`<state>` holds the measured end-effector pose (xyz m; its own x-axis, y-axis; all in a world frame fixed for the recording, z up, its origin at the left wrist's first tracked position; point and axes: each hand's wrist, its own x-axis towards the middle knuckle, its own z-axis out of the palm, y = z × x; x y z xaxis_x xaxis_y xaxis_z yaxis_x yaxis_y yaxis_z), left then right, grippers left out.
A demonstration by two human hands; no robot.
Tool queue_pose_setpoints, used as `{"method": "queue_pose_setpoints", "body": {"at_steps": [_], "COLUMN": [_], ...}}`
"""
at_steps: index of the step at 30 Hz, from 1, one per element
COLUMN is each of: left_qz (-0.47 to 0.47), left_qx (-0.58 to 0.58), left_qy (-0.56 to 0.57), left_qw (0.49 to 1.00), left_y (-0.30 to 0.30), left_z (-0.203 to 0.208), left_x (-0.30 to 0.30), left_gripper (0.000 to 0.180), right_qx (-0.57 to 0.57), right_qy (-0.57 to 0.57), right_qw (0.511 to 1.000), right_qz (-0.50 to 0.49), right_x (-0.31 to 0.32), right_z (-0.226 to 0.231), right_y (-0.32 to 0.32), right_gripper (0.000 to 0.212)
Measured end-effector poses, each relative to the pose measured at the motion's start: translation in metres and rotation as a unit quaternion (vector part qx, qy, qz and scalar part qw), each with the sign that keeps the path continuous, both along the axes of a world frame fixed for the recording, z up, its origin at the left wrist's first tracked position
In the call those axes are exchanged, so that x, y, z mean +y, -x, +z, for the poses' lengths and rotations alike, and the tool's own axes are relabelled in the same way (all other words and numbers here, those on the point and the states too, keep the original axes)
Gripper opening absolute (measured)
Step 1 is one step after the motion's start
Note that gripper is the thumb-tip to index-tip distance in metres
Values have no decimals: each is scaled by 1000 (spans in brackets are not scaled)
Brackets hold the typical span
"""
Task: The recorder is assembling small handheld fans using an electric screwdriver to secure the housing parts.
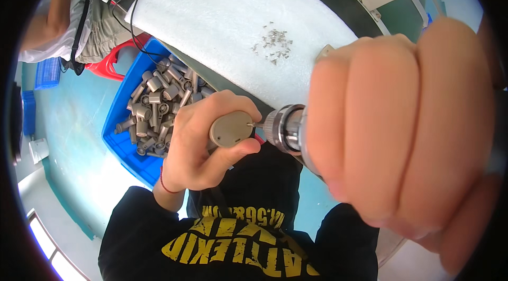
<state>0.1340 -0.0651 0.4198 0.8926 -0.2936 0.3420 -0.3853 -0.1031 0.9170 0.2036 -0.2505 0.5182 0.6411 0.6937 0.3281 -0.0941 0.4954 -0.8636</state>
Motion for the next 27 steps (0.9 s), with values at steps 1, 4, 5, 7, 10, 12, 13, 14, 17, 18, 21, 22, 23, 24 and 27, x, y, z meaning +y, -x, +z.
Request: {"method": "queue_pose_setpoints", "body": {"at_steps": [1, 4, 5, 7, 10, 12, 13, 14, 17, 18, 21, 22, 23, 24, 27], "left_qz": [3, 6, 4, 3, 3, 10, 11, 22, 59, 85, 89, 89, 86, 83, 92], "left_qx": [0, -6, -7, -8, -23, -33, -33, -12, 24, 42, 21, 21, 0, -21, -10], "left_qy": [0, -15, -23, -32, -53, -53, -53, -49, 14, 71, 80, 80, 88, 97, 101], "left_qw": [1000, 1000, 1000, 999, 998, 998, 998, 998, 998, 993, 993, 993, 992, 992, 991], "left_y": [0, -1, -1, -1, -2, -2, -2, -1, 1, 1, 0, 0, 0, -1, -1], "left_z": [0, 0, 2, 3, 4, 4, 4, 5, 3, 1, 8, 8, 7, 7, 11], "left_x": [0, 0, 0, 1, 1, 1, 1, 0, -5, -7, -4, -5, -6, -7, -9], "left_gripper": [31, 30, 29, 29, 29, 26, 26, 24, 26, 29, 30, 30, 27, 23, 17], "right_qx": [-8, -33, -41, -52, -70, -77, -68, -58, -57, -56, -52, -51, -49, -48, -44], "right_qy": [-5, -16, -19, -2, -24, -65, -9, 46, 44, 44, 41, 40, 38, 37, 33], "right_qw": [1000, 999, 999, 999, 997, 995, 998, 997, 997, 997, 998, 998, 998, 998, 998], "right_qz": [0, -4, -7, 13, 4, -23, -10, 4, -4, -8, -21, -24, -28, -32, -44], "right_x": [0, -1, -1, 1, 1, -2, -7, -9, -10, -10, -11, -11, -11, -11, -10], "right_z": [-1, -3, -3, -1, -7, -5, 2, 6, 9, 9, 10, 11, 11, 11, 12], "right_y": [-1, -2, -3, -9, -7, -7, -10, -11, -11, -11, -10, -9, -9, -8, -5], "right_gripper": [26, 26, 26, 24, 24, 24, 21, 19, 17, 16, 14, 13, 13, 13, 13]}}
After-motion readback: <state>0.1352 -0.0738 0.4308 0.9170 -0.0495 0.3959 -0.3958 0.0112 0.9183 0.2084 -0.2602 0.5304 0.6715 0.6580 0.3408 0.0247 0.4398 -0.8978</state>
